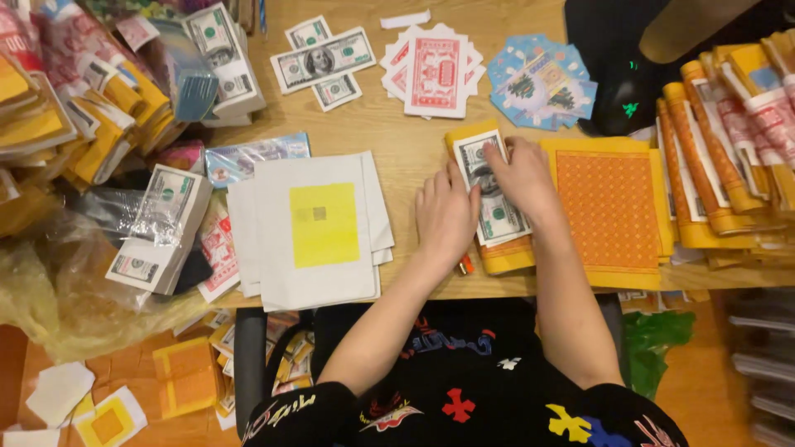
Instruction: The person assembles small packs of paper money by placing a US $100 bill and several red and blue paper notes into yellow envelopes. The person then folds the envelopes and secures them with rubber bands, repeating the process for multiple packs.
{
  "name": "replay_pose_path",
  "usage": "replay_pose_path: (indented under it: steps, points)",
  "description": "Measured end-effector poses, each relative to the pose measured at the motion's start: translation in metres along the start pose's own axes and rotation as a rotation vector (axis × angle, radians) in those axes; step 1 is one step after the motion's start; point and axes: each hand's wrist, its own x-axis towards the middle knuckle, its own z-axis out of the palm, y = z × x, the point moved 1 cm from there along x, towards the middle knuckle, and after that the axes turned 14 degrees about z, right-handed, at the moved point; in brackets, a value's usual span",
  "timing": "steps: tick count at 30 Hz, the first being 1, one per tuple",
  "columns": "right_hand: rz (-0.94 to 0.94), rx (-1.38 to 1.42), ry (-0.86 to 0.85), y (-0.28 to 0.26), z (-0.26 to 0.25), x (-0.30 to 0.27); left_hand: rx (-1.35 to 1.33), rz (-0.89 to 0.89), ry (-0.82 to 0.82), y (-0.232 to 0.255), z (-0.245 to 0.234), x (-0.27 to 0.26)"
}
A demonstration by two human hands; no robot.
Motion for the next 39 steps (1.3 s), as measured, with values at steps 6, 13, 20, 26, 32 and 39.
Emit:
replay_pose_path:
  steps: [6,13,20,26,32,39]
  points:
    - [-0.002,0.18,-0.03,-0.022,-0.013,-0.018,-0.094,-0.021,0.006,0.0,-0.006,-0.004]
    - [0.067,0.487,-0.061,-0.022,-0.01,-0.02,-0.602,-0.275,0.011,-0.004,-0.011,0.0]
    - [-0.054,0.986,-0.018,-0.039,-0.032,-0.042,-1.405,-0.46,0.21,0.012,-0.034,0.013]
    - [-0.125,0.576,0.038,-0.08,-0.073,-0.089,-1.474,-0.331,0.16,0.006,-0.046,0.012]
    - [-0.492,0.352,0.084,-0.084,-0.067,-0.095,-1.434,-0.288,0.171,-0.001,-0.066,0.012]
    - [-0.453,0.461,-0.238,-0.085,-0.092,-0.047,-1.598,-0.467,0.137,-0.026,-0.066,-0.011]
